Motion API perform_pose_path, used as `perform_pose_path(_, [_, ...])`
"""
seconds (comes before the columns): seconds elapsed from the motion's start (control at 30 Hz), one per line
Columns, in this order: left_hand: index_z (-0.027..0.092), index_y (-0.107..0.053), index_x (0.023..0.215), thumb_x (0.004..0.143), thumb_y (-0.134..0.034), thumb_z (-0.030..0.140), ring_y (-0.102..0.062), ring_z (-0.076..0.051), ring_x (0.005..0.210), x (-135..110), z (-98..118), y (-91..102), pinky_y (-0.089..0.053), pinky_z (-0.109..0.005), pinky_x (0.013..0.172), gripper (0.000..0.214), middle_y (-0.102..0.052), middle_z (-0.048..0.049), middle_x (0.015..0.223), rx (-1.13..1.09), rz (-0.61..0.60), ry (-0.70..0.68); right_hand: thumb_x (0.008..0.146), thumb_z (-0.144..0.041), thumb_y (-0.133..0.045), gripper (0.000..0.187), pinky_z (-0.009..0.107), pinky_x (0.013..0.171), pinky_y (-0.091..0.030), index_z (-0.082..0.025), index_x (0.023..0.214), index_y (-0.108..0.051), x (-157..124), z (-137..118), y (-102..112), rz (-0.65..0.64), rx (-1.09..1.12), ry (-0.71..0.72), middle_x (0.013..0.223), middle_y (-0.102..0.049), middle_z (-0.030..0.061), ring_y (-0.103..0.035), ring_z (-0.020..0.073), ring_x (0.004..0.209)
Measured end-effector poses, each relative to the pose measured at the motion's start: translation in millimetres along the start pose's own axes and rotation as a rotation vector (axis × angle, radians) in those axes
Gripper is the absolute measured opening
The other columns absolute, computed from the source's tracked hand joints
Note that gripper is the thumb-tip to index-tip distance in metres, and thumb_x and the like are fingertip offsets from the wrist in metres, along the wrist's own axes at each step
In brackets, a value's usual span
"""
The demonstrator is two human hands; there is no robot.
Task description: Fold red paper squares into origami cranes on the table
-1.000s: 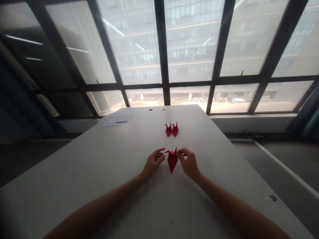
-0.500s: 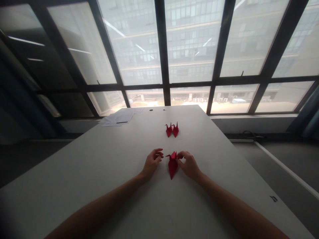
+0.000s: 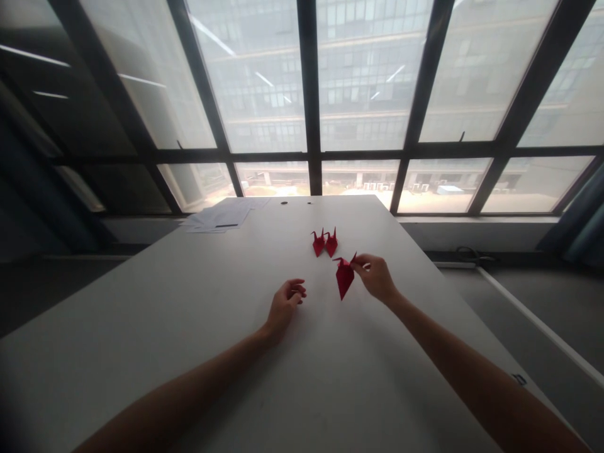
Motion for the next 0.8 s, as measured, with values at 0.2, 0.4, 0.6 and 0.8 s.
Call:
perform_pose_path(0.2, [0.016, -0.063, 0.105, 0.07, -0.053, 0.017, -0.06, -0.015, 0.076, -2.8, 3.5, -0.7, -0.046, -0.027, 0.068, 0.036, -0.064, -0.0023, 0.084, 0.022, -0.01, 0.035, 0.077, -0.039, -0.068, 0.026, 0.036, 0.069, -0.052, -0.015, 0.081, -0.075, 76.6, 54.1, 23.3, 0.101, -0.102, -0.003, 0.08, -0.076, 0.0102, -0.067, 0.0232, 0.071])
perform_pose_path(0.4, [0.017, -0.062, 0.106, 0.075, -0.053, 0.019, -0.06, -0.016, 0.079, -6.3, 2.6, 1.7, -0.046, -0.027, 0.07, 0.032, -0.064, -0.0024, 0.086, 0.03, -0.02, 0.074, 0.074, -0.032, -0.068, 0.02, 0.035, 0.073, -0.052, -0.015, 0.081, -0.075, 124.2, 107.0, -1.8, 0.102, -0.104, -0.03, 0.079, -0.076, 0.0091, -0.066, 0.0221, 0.073])
perform_pose_path(0.6, [0.017, -0.061, 0.106, 0.077, -0.053, 0.02, -0.059, -0.016, 0.08, -10.1, 4.5, 2.7, -0.046, -0.027, 0.071, 0.03, -0.063, -0.0025, 0.086, 0.032, -0.023, 0.097, 0.074, -0.028, -0.069, 0.016, 0.034, 0.073, -0.052, -0.014, 0.079, -0.074, 143.5, 139.9, -31.4, 0.06, -0.086, -0.061, 0.077, -0.075, 0.0081, -0.066, 0.0204, 0.07])
perform_pose_path(0.8, [0.017, -0.061, 0.107, 0.079, -0.053, 0.019, -0.059, -0.016, 0.08, -12.6, 6.9, 2.5, -0.046, -0.027, 0.073, 0.029, -0.063, -0.002, 0.086, 0.045, -0.03, 0.106, 0.074, -0.027, -0.069, 0.015, 0.035, 0.077, -0.052, -0.015, 0.08, -0.074, 145.9, 151.2, -40.6, 0.026, -0.065, -0.069, 0.081, -0.076, 0.0081, -0.066, 0.0205, 0.075])
Point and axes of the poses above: each hand's wrist, its own x-axis towards the middle knuckle, its own y-axis out of the back of the hand, z = x × y, the point moved 5 cm from there along x, towards the middle knuckle
